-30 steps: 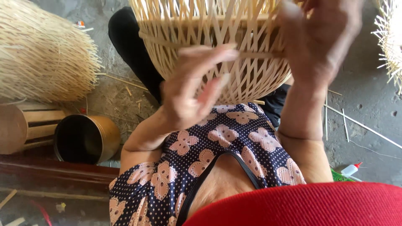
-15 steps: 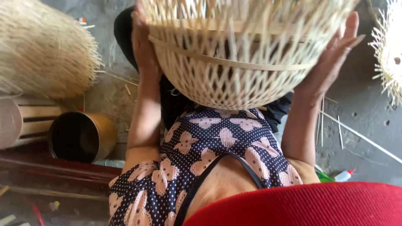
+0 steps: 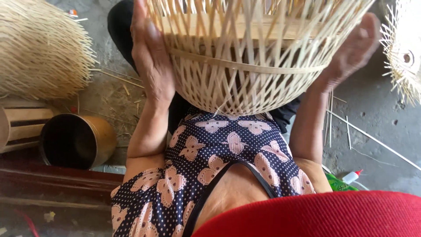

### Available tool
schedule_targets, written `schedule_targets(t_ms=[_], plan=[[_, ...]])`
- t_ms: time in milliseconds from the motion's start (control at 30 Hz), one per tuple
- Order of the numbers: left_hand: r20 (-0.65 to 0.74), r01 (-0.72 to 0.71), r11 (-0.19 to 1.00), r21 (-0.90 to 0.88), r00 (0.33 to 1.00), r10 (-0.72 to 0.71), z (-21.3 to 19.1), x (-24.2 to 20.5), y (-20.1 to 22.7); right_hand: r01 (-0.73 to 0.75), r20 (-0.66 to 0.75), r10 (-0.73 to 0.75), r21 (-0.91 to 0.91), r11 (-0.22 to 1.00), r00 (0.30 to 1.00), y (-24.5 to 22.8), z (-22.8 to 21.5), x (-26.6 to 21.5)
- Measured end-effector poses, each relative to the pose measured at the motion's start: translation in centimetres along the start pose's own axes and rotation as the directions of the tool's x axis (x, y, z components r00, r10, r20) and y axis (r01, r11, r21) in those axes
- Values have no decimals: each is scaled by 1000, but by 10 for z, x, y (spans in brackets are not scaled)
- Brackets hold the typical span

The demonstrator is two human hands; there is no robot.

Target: The person weaves a bamboo basket by hand, threading thin bamboo strips through the upright structure of the basket.

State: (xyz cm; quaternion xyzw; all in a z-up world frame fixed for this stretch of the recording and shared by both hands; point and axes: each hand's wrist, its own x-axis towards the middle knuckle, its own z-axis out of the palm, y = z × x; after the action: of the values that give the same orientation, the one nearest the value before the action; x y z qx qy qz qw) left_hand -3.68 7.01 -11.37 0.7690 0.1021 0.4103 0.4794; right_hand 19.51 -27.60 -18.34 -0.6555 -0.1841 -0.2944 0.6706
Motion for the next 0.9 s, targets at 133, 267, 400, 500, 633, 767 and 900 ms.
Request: schedule_targets(t_ms=[133, 267, 400, 500, 633, 767, 900], plan=[[-51, -52, 999, -17, 997, 51, 5, 6, 7, 61, -127, -61, -9, 998, 990, -38, -7, 24], [-188, -265, 962, 70, 943, 274, 10, 18, 40, 266, 258, -241, -66, 962, 936, -124, 2, 44], [-173, -507, 861, 51, 844, 507, 23, 25, 75, 718, 692, -417, -212, 663, 589, -212, 43, 49], [-82, -554, 823, 125, 821, 565, 30, 21, 96, 701, 777, -312, -221, 678, 546, -247, 70, 52], [-4, -549, 812, 199, 828, 561, 36, 20, 114, 453, 806, -175, -126, 883, 566, -255, 82, 53], [174, -585, 747, 315, 809, 561, 33, 31, 134, 17, 802, -115, 129, 991, 586, -244, 78, 62], [240, -569, 768, 292, 821, 518, 52, 45, 146, 133, 831, -278, 244, 961, 482, -226, 67, 78]])
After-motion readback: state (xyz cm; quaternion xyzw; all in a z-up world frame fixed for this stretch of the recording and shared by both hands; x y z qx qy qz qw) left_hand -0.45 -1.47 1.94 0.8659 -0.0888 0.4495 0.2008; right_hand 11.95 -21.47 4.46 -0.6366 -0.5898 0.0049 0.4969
